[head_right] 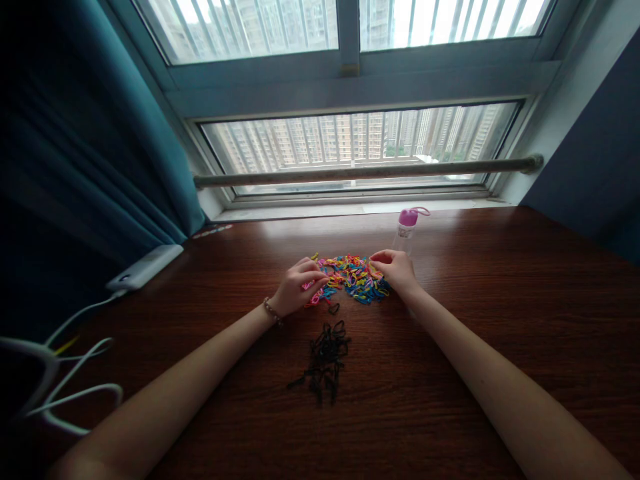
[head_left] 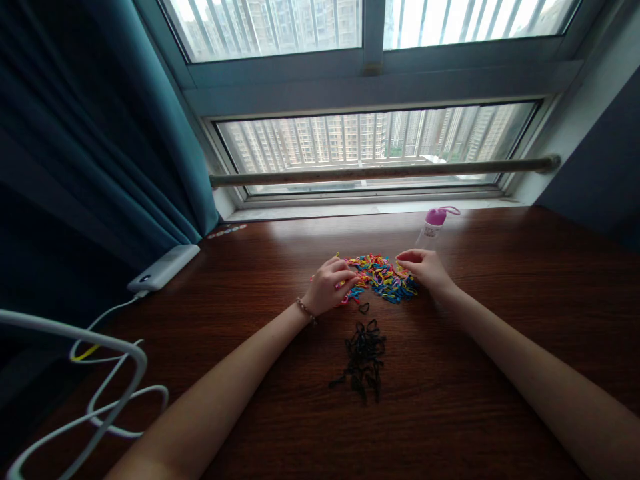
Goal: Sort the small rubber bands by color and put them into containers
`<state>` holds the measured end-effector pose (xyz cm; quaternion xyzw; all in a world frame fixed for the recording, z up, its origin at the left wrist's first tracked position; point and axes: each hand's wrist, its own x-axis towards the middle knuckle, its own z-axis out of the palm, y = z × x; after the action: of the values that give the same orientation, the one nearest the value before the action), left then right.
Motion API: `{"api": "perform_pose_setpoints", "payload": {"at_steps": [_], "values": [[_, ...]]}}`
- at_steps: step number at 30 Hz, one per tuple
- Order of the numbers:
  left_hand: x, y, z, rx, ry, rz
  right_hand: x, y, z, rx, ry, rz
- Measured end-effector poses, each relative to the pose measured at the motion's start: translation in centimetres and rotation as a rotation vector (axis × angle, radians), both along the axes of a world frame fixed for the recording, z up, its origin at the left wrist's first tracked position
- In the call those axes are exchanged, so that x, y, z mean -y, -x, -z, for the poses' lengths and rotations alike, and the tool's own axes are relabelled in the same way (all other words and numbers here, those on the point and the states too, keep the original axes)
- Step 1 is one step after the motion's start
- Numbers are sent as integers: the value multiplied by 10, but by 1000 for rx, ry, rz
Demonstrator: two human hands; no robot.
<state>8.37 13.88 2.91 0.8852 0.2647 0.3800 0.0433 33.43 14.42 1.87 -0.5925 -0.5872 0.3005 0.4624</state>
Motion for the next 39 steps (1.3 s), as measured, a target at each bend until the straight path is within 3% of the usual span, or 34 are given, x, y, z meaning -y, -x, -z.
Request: {"api": "perform_pose_setpoints", "payload": {"at_steps": [8, 13, 15, 18, 21, 27, 32, 39], "values": [[21, -18, -1, -190, 48, 223, 6, 6, -8, -287, 33, 1], [24, -19, -3, -236, 120, 272, 8, 11, -11, -414, 8, -166], [25, -19, -5, -233, 132, 282, 7, 10, -10, -311, -35, -141], [25, -18, -6, -236, 145, 280, 5, 6, -7, 24, -70, -18], [26, -16, -6, -263, 155, 259, 4, 2, -6, 275, -34, -15], [32, -17, -8, -272, 139, 291, 1, 3, 2, 211, 50, -206], [36, -17, -9, -227, 249, 342, 1, 5, 6, 305, -40, -307], [17, -7, -8, -166, 112, 125, 4, 7, 3, 407, -205, -153]]}}
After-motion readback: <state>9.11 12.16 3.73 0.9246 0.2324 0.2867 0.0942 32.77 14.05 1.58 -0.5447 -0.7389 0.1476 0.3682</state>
